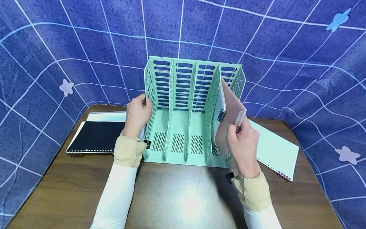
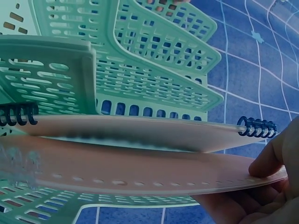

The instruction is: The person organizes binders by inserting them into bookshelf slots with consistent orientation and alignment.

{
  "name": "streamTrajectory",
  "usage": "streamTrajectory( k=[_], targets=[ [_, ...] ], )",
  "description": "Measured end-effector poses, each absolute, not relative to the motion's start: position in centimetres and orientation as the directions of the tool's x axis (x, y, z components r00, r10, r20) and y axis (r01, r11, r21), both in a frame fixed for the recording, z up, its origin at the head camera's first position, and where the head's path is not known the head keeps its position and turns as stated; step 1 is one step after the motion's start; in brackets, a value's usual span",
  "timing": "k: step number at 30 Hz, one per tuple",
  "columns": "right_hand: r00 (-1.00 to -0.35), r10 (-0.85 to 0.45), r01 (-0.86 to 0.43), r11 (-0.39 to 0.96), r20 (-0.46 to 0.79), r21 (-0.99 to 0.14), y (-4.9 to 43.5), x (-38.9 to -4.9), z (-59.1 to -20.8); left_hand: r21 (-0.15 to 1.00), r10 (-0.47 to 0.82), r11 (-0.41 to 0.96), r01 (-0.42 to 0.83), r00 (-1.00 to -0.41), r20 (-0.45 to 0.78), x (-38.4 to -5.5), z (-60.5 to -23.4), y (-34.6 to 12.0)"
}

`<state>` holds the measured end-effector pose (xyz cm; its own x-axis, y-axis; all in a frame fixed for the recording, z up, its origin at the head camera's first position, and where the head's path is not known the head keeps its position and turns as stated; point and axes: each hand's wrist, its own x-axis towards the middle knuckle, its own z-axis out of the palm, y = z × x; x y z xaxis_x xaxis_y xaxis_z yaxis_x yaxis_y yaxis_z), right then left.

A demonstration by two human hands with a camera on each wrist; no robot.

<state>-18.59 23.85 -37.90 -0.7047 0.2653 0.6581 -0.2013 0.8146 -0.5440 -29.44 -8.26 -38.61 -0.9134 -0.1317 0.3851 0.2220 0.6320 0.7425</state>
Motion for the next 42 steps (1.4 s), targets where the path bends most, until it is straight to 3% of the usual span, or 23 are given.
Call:
streamTrajectory(
  k=[29,42],
  targets=[
    [-0.748,0.103,-0.285,0.842,0.656,-0.458,23.08,-18.54,-38.62,0.738,-0.12,0.637,0.221,-0.918,0.378,-29.51,-38.79,-8.2],
    [-0.769,0.084,-0.304,0.824,0.634,-0.478,22.81,-18.69,-38.73,0.739,-0.124,0.633,0.23,-0.913,0.39,-29.67,-38.69,-8.2]
  ],
)
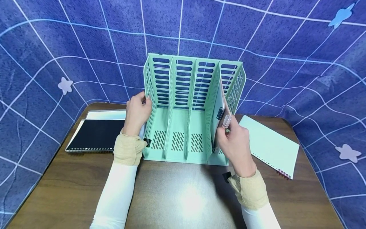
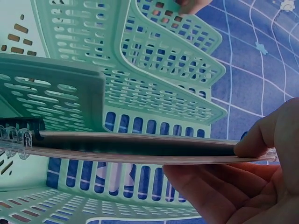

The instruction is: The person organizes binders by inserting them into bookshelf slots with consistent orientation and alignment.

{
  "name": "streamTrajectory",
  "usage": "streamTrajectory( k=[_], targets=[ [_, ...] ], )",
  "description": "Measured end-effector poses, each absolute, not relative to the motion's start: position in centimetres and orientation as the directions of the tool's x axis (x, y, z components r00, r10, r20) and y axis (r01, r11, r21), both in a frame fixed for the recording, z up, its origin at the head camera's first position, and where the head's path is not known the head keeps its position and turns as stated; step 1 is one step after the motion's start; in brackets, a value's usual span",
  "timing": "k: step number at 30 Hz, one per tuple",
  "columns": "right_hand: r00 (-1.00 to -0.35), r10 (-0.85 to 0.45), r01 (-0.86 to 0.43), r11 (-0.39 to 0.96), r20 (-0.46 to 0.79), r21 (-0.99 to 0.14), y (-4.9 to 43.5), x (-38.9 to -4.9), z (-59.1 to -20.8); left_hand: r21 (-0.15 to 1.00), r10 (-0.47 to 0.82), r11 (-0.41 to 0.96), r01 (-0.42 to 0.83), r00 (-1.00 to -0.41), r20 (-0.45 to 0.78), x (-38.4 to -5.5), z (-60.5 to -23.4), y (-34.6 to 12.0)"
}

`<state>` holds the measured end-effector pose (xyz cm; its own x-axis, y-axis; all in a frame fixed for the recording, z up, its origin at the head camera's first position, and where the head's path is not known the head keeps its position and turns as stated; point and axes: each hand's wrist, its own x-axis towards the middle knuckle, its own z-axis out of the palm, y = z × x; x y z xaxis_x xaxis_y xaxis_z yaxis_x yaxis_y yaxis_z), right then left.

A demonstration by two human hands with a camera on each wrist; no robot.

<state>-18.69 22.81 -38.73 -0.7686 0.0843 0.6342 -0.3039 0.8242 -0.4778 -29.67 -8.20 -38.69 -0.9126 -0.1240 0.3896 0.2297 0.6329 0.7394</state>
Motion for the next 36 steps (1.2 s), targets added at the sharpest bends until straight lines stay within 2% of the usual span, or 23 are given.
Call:
streamTrajectory(
  k=[31,36],
  targets=[
    [-0.772,0.051,-0.328,0.822,0.633,-0.465,22.84,-19.06,-38.73,0.75,-0.131,0.624,0.221,-0.916,0.379,-29.7,-38.44,-8.26],
    [-0.807,0.031,-0.31,0.828,0.589,-0.468,23.05,-18.85,-38.79,0.744,-0.128,0.633,0.214,-0.919,0.373,-29.68,-38.65,-8.28]
  ],
)
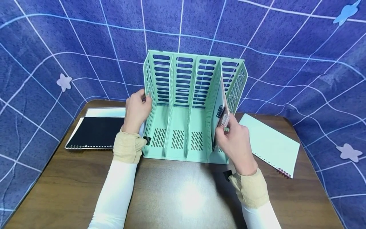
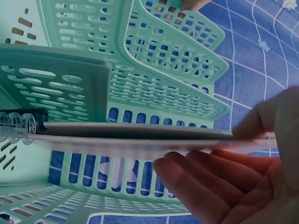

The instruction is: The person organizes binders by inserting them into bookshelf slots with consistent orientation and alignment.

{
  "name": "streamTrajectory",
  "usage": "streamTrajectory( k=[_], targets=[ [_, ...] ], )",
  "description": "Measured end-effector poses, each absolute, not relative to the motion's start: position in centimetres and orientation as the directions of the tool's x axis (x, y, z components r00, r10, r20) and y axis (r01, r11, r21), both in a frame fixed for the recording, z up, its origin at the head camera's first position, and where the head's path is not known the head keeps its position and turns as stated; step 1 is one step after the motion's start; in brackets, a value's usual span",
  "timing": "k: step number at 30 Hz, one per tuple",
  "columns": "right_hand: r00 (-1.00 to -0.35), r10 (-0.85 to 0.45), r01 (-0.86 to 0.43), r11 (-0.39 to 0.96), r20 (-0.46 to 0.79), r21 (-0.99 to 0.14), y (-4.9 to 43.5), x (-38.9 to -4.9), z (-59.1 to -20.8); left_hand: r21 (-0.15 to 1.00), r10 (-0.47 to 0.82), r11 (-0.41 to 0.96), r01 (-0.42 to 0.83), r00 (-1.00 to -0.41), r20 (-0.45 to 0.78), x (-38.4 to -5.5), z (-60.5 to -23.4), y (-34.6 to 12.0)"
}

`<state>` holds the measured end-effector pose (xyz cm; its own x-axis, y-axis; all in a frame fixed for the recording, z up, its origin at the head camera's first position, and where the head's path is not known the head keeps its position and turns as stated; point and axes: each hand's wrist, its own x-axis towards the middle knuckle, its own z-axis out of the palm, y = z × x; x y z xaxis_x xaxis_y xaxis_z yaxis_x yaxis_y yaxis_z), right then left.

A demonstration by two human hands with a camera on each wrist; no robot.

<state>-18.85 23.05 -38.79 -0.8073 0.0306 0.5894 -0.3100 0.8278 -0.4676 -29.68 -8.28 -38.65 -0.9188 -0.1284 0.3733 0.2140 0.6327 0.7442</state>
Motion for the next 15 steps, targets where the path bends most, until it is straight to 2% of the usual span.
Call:
streamTrajectory(
  k=[4,8,12,15],
  targets=[
    [-0.848,-0.011,-0.311,0.82,0.529,-0.481,23.3,-18.3,-38.2,0.744,-0.129,0.634,0.209,-0.92,0.369,-29.6,-38.7,-8.3],
    [-0.862,-0.02,-0.33,0.781,0.507,-0.53,24.0,-17.5,-36.8,0.739,-0.126,0.638,0.216,-0.918,0.377,-29.6,-38.7,-8.3],
    [-0.852,0.01,-0.366,0.704,0.524,-0.608,25.0,-16.3,-35.3,0.737,-0.122,0.637,0.227,-0.914,0.387,-29.7,-38.7,-8.2],
    [-0.808,0.052,-0.403,0.678,0.587,-0.615,25.9,-15.6,-34.5,0.739,-0.122,0.634,0.227,-0.915,0.385,-29.6,-38.6,-8.3]
  ],
)
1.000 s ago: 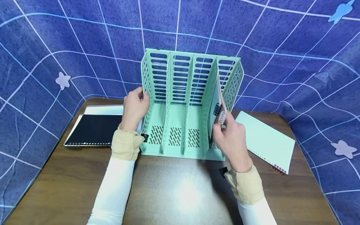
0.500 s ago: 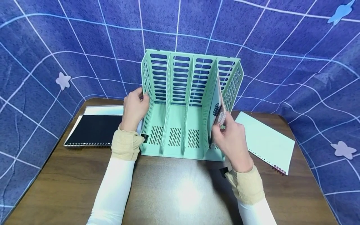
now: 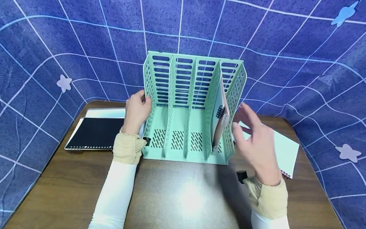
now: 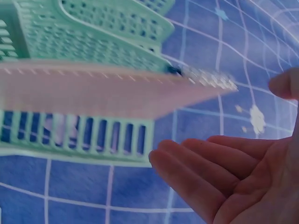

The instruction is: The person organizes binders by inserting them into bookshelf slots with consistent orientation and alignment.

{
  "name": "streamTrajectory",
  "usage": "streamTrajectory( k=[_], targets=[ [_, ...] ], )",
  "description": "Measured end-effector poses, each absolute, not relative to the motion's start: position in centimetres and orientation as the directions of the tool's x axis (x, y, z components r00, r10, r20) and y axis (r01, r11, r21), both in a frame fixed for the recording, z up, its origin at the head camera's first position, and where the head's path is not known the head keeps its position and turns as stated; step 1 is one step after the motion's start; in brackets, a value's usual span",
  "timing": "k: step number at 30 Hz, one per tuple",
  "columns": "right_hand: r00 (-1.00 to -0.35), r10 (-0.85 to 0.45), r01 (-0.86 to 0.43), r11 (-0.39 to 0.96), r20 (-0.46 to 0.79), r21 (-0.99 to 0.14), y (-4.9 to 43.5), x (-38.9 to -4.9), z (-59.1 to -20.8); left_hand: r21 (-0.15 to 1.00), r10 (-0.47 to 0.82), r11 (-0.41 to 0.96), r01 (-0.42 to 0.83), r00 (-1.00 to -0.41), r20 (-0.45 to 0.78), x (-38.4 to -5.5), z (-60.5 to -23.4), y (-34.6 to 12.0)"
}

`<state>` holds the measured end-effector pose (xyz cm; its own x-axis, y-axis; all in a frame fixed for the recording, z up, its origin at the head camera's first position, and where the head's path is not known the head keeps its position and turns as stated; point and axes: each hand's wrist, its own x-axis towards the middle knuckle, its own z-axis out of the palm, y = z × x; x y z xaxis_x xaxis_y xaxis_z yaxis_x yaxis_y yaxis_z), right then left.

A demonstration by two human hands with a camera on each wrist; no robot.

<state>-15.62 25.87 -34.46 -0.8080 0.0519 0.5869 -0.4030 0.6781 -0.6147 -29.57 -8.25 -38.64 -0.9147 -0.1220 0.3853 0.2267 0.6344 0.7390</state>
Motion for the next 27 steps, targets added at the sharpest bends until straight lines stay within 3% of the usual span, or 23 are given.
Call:
streamTrajectory(
  k=[6,15,22,27],
  targets=[
    [-0.723,0.188,-0.417,0.648,0.665,-0.637,28.2,-15.2,-33.6,0.746,-0.127,0.631,0.213,-0.92,0.37,-29.4,-38.5,-8.2],
    [-0.764,0.462,0.004,0.703,0.451,-0.712,30.9,-15.6,-33.2,0.742,-0.136,0.637,0.211,-0.916,0.377,-29.5,-38.5,-8.1],
    [-0.794,0.491,0.163,0.741,0.359,-0.652,32.4,-16.6,-33.7,0.74,-0.135,0.638,0.213,-0.915,0.381,-29.5,-38.5,-8.1],
    [-0.845,0.455,0.204,0.761,0.282,-0.615,33.1,-17.3,-34.4,0.738,-0.139,0.641,0.211,-0.914,0.382,-29.5,-38.5,-8.0]
  ],
)
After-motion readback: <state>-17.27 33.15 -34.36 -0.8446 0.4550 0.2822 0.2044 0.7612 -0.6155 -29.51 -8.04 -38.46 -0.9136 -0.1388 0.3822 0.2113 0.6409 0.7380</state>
